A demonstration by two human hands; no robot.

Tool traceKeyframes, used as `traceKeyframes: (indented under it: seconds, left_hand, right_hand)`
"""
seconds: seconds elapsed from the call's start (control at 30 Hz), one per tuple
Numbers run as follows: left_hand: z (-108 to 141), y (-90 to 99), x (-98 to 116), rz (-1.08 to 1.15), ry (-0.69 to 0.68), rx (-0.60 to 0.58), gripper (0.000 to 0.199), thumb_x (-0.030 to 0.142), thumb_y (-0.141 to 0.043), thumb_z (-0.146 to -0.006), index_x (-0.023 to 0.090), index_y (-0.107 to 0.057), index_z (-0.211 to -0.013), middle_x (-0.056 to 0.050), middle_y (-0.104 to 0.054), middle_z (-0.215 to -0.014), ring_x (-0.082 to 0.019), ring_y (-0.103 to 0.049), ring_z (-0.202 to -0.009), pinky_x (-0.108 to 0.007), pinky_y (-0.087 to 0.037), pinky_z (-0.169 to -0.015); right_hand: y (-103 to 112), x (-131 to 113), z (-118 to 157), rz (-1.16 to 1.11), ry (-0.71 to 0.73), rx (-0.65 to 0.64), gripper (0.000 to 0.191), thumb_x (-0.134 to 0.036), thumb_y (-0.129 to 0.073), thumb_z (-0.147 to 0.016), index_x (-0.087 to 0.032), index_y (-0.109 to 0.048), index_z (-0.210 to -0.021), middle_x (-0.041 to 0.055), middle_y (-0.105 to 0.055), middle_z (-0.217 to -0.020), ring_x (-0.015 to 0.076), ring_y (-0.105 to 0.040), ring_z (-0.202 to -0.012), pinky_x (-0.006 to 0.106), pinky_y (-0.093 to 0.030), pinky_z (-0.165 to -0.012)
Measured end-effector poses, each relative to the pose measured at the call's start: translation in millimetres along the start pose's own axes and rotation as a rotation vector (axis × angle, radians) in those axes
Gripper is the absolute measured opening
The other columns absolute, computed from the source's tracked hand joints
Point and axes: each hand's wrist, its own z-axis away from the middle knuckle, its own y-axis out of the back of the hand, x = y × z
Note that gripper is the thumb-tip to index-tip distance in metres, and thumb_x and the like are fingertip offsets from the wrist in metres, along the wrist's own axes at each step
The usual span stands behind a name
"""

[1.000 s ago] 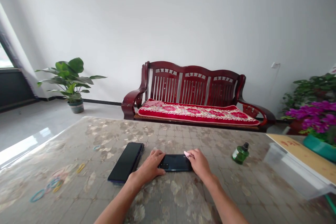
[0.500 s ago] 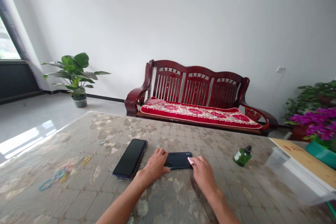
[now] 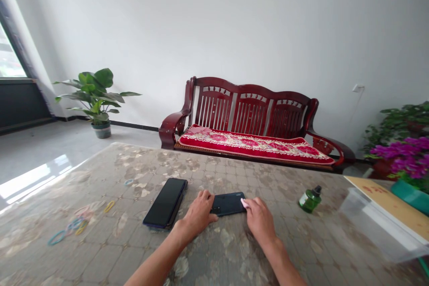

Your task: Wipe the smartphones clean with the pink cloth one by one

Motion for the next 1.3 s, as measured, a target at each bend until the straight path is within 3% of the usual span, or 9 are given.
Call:
traceKeyframes:
  seconds: [0.13,0.3,0.5,0.63,0.87,1.1,1.3]
  left_hand:
    - [0,1.9,3,-0.009,0.010,-0.005,0.044,0.029,-0.074,-0.079,0.017,-0.059,-0.119,-0.012,-0.055,-0.123,-0.029,-0.048,-0.119,-0.037,-0.041,-0.102]
    - [1,2.7,5,-0.010,0.026,-0.010,0.043,0.029,-0.073,-0.079,0.020,-0.059,-0.118,-0.010,-0.056,-0.122,-0.029,-0.049,-0.119,-0.036,-0.041,-0.101]
    - [2,-1.2,10,-0.046,0.070,0.000,0.048,0.031,-0.074,-0.079,0.014,-0.058,-0.121,-0.015,-0.055,-0.124,-0.032,-0.050,-0.118,-0.038,-0.043,-0.098]
    - [3,-2.5,15,-0.070,0.118,0.001,0.049,0.032,-0.073,-0.080,0.014,-0.058,-0.123,-0.015,-0.056,-0.123,-0.032,-0.052,-0.117,-0.038,-0.045,-0.097]
    - [7,-2.3,25,-0.119,0.167,0.039,0.048,0.035,-0.073,-0.082,0.013,-0.059,-0.122,-0.018,-0.059,-0.120,-0.033,-0.055,-0.116,-0.040,-0.046,-0.096]
    - [11,-6.3,37,-0.213,0.191,0.091,0.047,0.038,-0.076,-0.082,0.009,-0.064,-0.117,-0.017,-0.063,-0.111,-0.030,-0.061,-0.107,-0.036,-0.051,-0.088]
    - [12,-9.9,44,-0.289,0.177,0.089,0.054,0.043,-0.081,-0.077,0.005,-0.067,-0.113,-0.017,-0.065,-0.105,-0.031,-0.063,-0.101,-0.037,-0.051,-0.086]
  right_hand:
    - [-7,-18,4,-0.031,0.022,-0.001,0.034,-0.009,-0.046,-0.089,-0.025,-0.073,-0.102,0.0070,-0.067,-0.093,0.0206,-0.063,-0.089,0.026,-0.043,-0.075]
    - [-10,-34,11,-0.127,0.173,-0.054,0.040,-0.005,-0.047,-0.086,-0.029,-0.071,-0.107,0.0031,-0.067,-0.095,0.0172,-0.063,-0.091,0.023,-0.041,-0.077]
    - [3,-8,-10,0.039,-0.004,-0.049,0.027,-0.012,-0.050,-0.090,-0.025,-0.072,-0.100,0.0055,-0.068,-0.093,0.0210,-0.063,-0.093,0.026,-0.040,-0.075]
    - [2,-8,-13,0.057,-0.075,-0.045,0.023,-0.014,-0.053,-0.090,-0.024,-0.071,-0.098,0.0058,-0.070,-0.094,0.0206,-0.064,-0.091,0.026,-0.038,-0.072]
    - [-5,-27,-6,-0.047,0.020,-0.054,0.019,-0.015,-0.057,-0.089,-0.027,-0.071,-0.096,0.0023,-0.070,-0.091,0.0186,-0.064,-0.089,0.025,-0.036,-0.069]
    - [-1,-22,-32,0.035,-0.105,-0.112,0.021,-0.019,-0.053,-0.094,-0.023,-0.072,-0.099,0.0062,-0.070,-0.097,0.0184,-0.063,-0.092,0.025,-0.037,-0.072]
    - [-4,-46,-13,-0.036,0.037,-0.183,0.025,-0.017,-0.052,-0.092,-0.027,-0.073,-0.098,0.0037,-0.069,-0.095,0.0171,-0.062,-0.094,0.024,-0.037,-0.075]
